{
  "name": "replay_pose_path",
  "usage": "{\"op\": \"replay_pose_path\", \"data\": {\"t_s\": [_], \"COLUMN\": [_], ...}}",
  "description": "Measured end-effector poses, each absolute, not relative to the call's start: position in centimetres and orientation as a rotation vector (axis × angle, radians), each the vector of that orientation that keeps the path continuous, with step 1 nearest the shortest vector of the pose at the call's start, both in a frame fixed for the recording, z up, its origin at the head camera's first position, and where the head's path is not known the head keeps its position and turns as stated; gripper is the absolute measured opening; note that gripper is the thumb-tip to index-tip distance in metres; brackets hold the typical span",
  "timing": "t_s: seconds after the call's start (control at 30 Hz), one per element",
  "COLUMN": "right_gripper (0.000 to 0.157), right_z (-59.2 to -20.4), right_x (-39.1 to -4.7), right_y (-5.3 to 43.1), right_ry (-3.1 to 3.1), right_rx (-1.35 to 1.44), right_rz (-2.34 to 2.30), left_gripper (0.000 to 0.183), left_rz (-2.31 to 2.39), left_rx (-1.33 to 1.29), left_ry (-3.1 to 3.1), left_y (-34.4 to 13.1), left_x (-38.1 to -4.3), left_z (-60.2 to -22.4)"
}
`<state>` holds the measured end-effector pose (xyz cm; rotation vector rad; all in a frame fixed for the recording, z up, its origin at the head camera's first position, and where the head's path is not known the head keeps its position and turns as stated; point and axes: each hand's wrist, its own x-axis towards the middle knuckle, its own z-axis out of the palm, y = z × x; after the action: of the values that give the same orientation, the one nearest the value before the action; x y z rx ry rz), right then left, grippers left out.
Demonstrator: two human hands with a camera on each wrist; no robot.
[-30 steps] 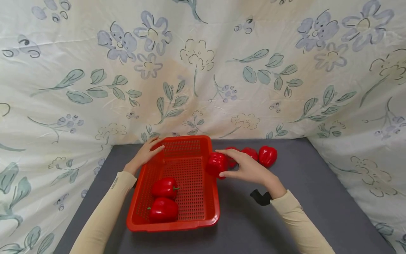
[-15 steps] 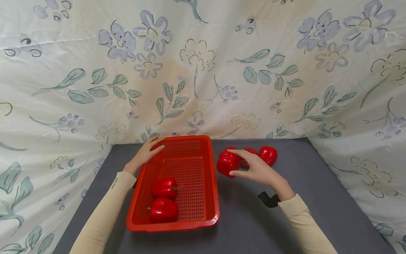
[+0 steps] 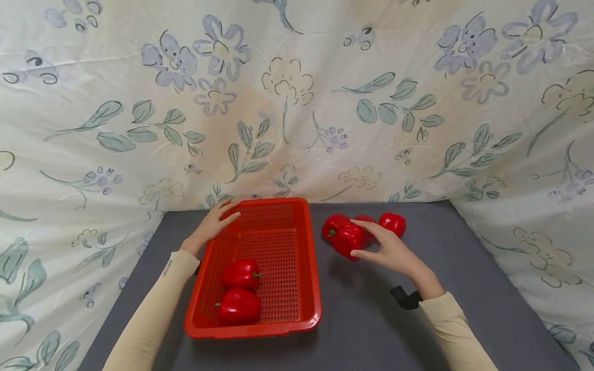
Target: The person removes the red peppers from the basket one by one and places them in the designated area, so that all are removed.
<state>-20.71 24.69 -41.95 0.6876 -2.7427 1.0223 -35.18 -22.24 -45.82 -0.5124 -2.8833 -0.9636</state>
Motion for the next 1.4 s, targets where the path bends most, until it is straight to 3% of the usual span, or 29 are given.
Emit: {"op": "replay_pose_path", "data": {"t_s": [1.4], "right_gripper": [0.074], "right_z": [-48.0], "right_x": [-20.3], "right_y": [32.4], "right_ry": [-2.765], "right_rx": [0.213], "right_rz": [1.076], "left_gripper": [0.058], "left_rz": [-0.981], "left_rx": [-0.517], "left_ry": [-2.871], "left_y": [-22.3], "left_x": [-35.1], "left_z": [-45.9]}}
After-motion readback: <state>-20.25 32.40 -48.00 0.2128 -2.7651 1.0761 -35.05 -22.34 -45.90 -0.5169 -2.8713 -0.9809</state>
